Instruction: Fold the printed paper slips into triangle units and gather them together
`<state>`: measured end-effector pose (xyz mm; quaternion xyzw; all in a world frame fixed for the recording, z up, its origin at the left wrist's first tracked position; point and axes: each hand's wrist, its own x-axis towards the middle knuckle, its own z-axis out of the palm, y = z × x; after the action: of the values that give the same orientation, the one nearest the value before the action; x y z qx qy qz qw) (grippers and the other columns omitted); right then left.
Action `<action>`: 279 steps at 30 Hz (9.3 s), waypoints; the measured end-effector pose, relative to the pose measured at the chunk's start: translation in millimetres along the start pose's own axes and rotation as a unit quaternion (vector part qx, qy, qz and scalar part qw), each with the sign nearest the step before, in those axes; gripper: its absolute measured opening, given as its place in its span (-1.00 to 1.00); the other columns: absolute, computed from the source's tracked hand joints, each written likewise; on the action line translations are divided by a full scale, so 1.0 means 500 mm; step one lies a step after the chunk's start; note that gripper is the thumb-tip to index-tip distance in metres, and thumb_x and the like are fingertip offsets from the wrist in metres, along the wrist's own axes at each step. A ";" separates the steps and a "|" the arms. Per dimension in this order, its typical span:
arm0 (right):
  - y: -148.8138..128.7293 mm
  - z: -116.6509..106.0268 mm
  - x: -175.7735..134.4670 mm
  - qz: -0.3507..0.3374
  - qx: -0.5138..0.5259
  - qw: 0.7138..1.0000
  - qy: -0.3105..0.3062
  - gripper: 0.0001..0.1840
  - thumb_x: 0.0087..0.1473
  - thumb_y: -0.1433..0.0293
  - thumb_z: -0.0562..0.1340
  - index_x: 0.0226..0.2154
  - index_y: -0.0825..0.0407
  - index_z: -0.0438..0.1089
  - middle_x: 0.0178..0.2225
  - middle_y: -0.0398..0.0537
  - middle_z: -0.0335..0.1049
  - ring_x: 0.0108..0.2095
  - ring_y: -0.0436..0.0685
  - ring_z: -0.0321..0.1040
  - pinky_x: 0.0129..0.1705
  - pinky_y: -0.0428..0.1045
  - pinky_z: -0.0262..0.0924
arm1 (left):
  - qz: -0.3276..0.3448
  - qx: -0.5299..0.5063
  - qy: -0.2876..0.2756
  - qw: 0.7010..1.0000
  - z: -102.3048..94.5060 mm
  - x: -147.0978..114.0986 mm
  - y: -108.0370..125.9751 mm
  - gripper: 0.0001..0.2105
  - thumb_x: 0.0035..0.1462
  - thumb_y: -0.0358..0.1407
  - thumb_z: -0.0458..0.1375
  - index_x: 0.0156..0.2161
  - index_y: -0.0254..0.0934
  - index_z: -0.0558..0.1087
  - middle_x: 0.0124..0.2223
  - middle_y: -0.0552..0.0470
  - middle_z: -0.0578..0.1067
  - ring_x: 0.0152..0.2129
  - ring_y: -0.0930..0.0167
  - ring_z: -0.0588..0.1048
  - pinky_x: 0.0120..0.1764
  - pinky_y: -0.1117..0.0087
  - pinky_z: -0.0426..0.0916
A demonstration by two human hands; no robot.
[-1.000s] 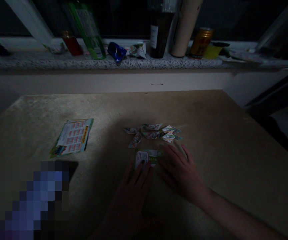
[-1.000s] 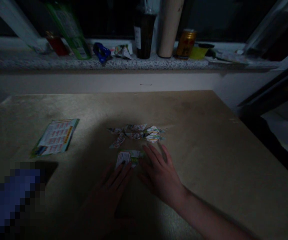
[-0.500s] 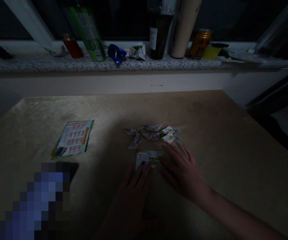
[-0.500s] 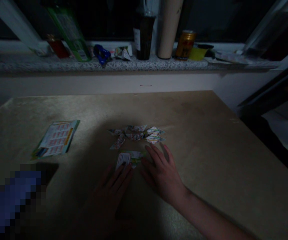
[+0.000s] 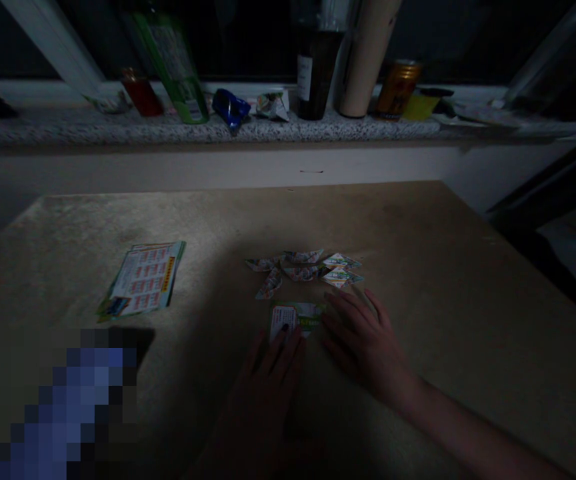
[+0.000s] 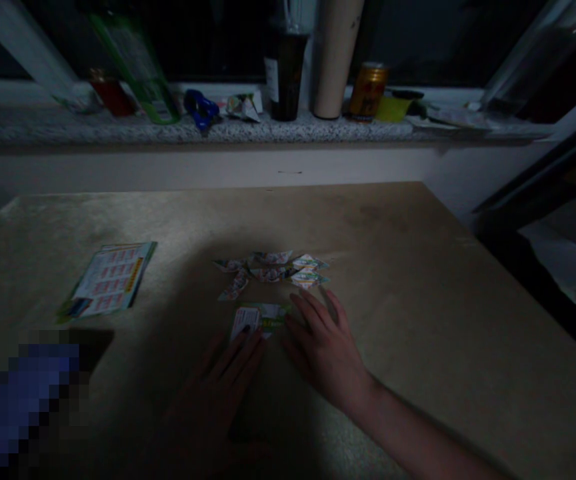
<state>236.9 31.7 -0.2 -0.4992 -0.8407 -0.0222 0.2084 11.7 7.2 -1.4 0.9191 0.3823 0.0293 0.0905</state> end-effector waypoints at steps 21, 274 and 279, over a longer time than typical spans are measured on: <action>0.009 0.007 0.002 0.003 0.036 0.999 0.024 -0.75 0.14 0.36 0.16 -0.13 -0.01 0.45 0.02 0.10 0.33 0.09 0.25 0.20 0.16 0.33 -0.05 | 0.019 0.013 0.002 1.000 -0.002 -0.011 -0.003 -0.09 0.05 0.20 -0.01 0.30 -0.40 -0.16 0.33 -0.19 -0.08 0.25 0.16 -0.07 0.19 0.08 -0.10; -0.038 -0.004 0.001 -0.082 0.052 0.982 -0.160 -0.21 0.11 0.08 0.11 0.25 0.13 -0.09 0.28 0.15 -0.09 0.28 0.24 -0.20 0.26 0.29 -0.33 | -0.007 0.032 0.018 0.999 -0.025 -0.004 -0.014 -0.38 0.25 -0.07 -0.08 0.30 -0.34 -0.09 0.31 -0.08 0.04 0.21 0.24 0.08 0.19 0.15 0.00; -0.037 -0.010 0.011 -0.107 0.015 0.983 -0.152 -0.13 0.09 -0.02 0.06 0.23 0.26 -0.05 0.23 0.21 0.02 0.25 0.29 -0.11 0.29 0.28 -0.46 | -0.008 0.037 0.039 0.999 -0.012 -0.005 -0.012 -0.38 0.24 -0.03 -0.08 0.28 -0.37 -0.02 0.30 -0.11 0.08 0.20 0.23 0.11 0.19 0.15 -0.02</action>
<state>220.6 25.8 9.6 -0.4012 -0.9112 0.0440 0.0824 5.2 10.4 3.6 0.9170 0.3935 0.0507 0.0416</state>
